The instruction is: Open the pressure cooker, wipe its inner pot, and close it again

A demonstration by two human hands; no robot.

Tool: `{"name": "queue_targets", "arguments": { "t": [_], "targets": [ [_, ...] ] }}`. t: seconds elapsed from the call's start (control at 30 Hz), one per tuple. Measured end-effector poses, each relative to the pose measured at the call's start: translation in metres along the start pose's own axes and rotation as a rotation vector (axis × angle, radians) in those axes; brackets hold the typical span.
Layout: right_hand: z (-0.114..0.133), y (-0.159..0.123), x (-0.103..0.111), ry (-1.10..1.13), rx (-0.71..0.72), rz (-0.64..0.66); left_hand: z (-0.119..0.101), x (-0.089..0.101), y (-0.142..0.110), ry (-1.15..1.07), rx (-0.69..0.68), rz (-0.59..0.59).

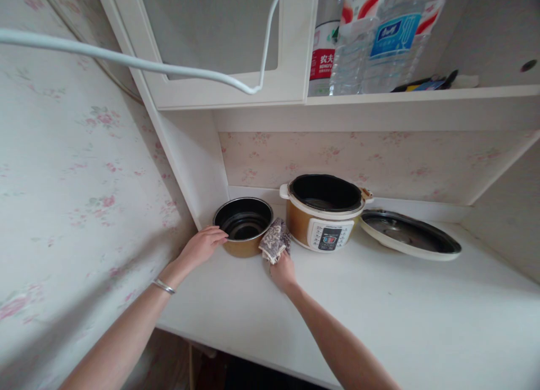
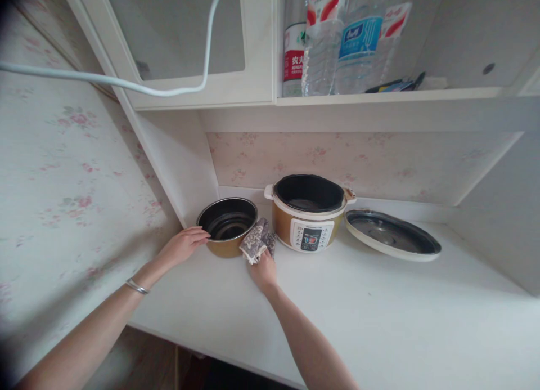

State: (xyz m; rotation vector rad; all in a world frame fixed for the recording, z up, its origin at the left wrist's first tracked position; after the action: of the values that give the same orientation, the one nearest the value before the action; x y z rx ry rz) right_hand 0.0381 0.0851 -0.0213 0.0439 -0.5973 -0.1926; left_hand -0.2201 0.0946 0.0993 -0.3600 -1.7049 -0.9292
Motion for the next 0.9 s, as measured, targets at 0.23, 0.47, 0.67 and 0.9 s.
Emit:
{"name": "queue_targets", "arguments": {
  "t": [0.23,0.47,0.67,0.9],
  "targets": [
    [0.004,-0.003,0.000,-0.028,0.018,-0.012,-0.048,-0.030,0.023,-0.009,0.057,-0.272],
    [-0.002,0.000,-0.003,-0.041,0.068,-0.039,-0.106,-0.063,0.052,0.021,0.170,-0.376],
    [0.000,-0.003,0.001,-0.029,0.068,-0.030,-0.096,-0.044,0.045,-0.010,-0.018,-0.235],
    [0.002,-0.003,0.003,-0.022,0.024,-0.020,-0.004,0.004,-0.002,0.202,-0.026,-0.055]
  ]
}}
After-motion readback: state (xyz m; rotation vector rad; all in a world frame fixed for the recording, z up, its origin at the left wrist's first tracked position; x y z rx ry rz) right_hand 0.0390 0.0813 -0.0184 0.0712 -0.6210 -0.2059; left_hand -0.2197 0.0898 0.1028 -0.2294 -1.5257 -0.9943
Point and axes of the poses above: each hand's wrist, its own y-axis towards the middle knuckle, its own x-axis out of the back of the hand, z = x × y, the point moved 4 cm from there along y, towards the middle knuckle, and after that the axes turned 15 degrees about -x, right-handed, at the moved point
